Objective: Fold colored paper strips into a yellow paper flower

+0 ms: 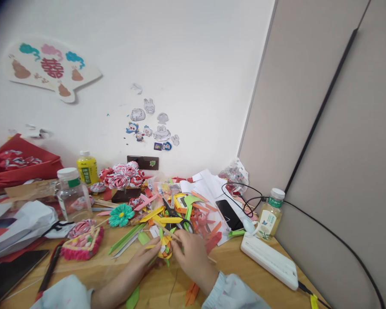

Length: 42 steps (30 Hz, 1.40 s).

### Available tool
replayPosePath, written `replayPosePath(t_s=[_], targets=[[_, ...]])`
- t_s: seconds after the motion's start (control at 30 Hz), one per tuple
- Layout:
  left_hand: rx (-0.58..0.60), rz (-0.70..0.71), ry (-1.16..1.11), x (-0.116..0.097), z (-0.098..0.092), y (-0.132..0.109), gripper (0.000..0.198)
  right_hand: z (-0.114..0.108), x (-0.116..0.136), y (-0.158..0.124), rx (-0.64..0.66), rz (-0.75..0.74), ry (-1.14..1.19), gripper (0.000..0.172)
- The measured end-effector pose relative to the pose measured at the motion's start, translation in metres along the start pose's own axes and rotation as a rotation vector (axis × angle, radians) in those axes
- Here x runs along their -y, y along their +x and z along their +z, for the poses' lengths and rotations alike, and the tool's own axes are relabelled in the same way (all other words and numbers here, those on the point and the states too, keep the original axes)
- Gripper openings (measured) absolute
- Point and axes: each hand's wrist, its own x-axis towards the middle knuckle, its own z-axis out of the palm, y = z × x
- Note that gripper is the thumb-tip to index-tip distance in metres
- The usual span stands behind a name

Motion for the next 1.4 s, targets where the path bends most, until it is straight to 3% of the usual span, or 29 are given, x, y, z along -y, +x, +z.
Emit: replayPosePath(t_s=[0.17,0.47,0.73,0.9,1.03,1.4], targets=[[-0.083,-0.018,0.011,0.0012,0.0017,-0.0021,0.052,-0.0015,0.0019,0.0004,-0.014,0.003,0.051,0.012],[-0.058,0.0,0.123,-0.0021,0.001,-0.0028,0.054,0.0009,0.0004,0.0001,-0.008,-0.006,0.054,0.017],[-0.023,0.015,0.057,0.0066,-0.0039,0.0018,0.056,-0.0015,-0.0021,-0.0002,-0.03,0.002,0.102,0.015],[-0.032,0.014,0.046,0.0026,-0.0014,0.0006,0.052,-0.0012,-0.0048,-0.0005,-0.057,-0.12,-0.072,0.027],[-0.041,0.012,0.026,-0.0013,0.0013,-0.0012,0.05,0.0021,-0.0029,-0.0017,-0.045,-0.102,-0.169,0.023],[-0.049,0.007,0.104,-0.0024,0.0019,-0.0028,0.049,0.0049,-0.0017,-0.003,-0.091,-0.103,-0.081,0.029]])
